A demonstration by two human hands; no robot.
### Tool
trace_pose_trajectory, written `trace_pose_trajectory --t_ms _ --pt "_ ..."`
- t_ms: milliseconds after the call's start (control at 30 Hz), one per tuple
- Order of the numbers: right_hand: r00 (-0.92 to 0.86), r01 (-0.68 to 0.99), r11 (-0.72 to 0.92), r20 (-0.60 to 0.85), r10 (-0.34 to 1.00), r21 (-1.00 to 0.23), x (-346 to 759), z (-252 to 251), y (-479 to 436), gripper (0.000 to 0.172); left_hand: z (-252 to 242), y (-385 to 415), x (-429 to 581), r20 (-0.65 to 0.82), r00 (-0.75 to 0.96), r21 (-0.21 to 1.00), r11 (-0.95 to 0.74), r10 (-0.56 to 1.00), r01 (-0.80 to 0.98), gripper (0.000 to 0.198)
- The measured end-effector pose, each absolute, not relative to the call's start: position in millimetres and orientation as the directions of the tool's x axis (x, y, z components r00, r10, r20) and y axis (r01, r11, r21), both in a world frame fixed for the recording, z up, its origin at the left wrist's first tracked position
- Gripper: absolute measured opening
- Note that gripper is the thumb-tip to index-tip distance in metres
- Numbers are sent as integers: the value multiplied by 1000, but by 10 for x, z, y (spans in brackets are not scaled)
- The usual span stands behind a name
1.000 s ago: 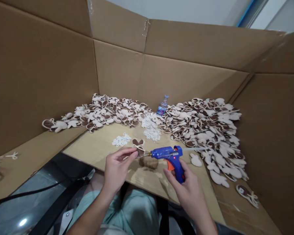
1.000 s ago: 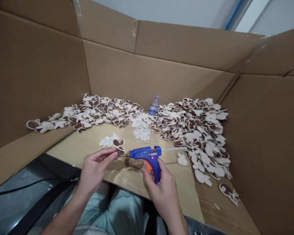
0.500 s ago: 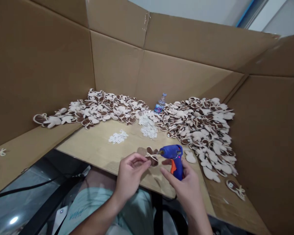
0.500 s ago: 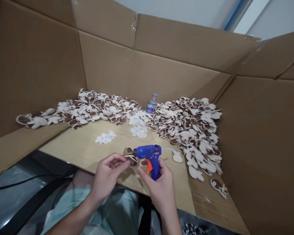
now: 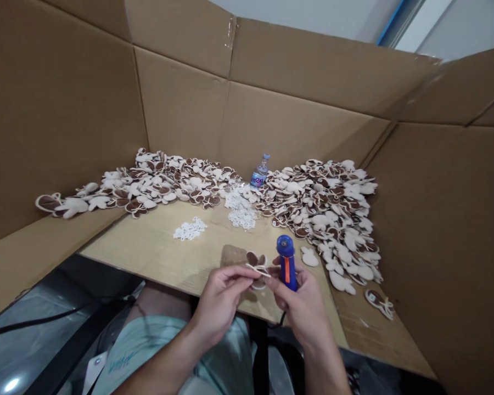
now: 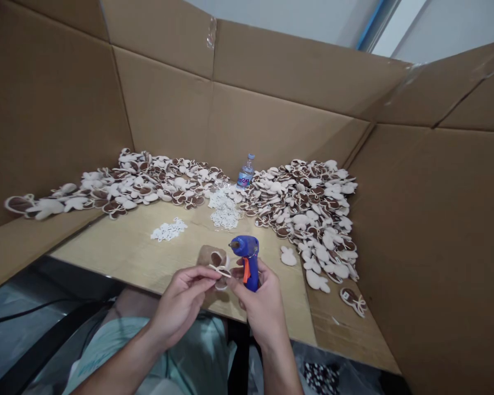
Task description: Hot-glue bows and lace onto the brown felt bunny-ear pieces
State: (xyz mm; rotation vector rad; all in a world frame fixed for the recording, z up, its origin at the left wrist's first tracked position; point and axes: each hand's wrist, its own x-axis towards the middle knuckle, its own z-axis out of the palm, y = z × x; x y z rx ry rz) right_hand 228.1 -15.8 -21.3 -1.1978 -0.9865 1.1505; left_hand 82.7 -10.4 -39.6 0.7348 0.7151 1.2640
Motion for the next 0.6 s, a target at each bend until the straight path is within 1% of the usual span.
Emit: trace_pose_trajectory --t_ms 100,167,267,333,467,600 --pt "126 -205 -5 -32 992 -979 2283 -202 -185 42 -378 -127 849 -124 241 676 259 963 -689 11" --pt "105 -231 2 -23 994 -973 2275 -191 -196 41 -363 -135 859 -145 288 601 315 947 -735 14" --pt "102 -242 13 -12 995 -970 2257 -194 -202 39 -353 -138 865 -143 332 536 355 932 -766 17" --pt "109 -238 17 -9 994 -971 2245 -211 -206 39 -359 -144 865 -129 342 527 356 931 -772 22" --pt "134 -204 36 8 991 -978 2225 -212 -231 39 -378 -171 857 -113 335 545 340 936 -766 32" --pt "143 -79 75 63 988 -994 2229 -91 -278 39 -369 -189 828 -151 267 606 303 952 -736 32"
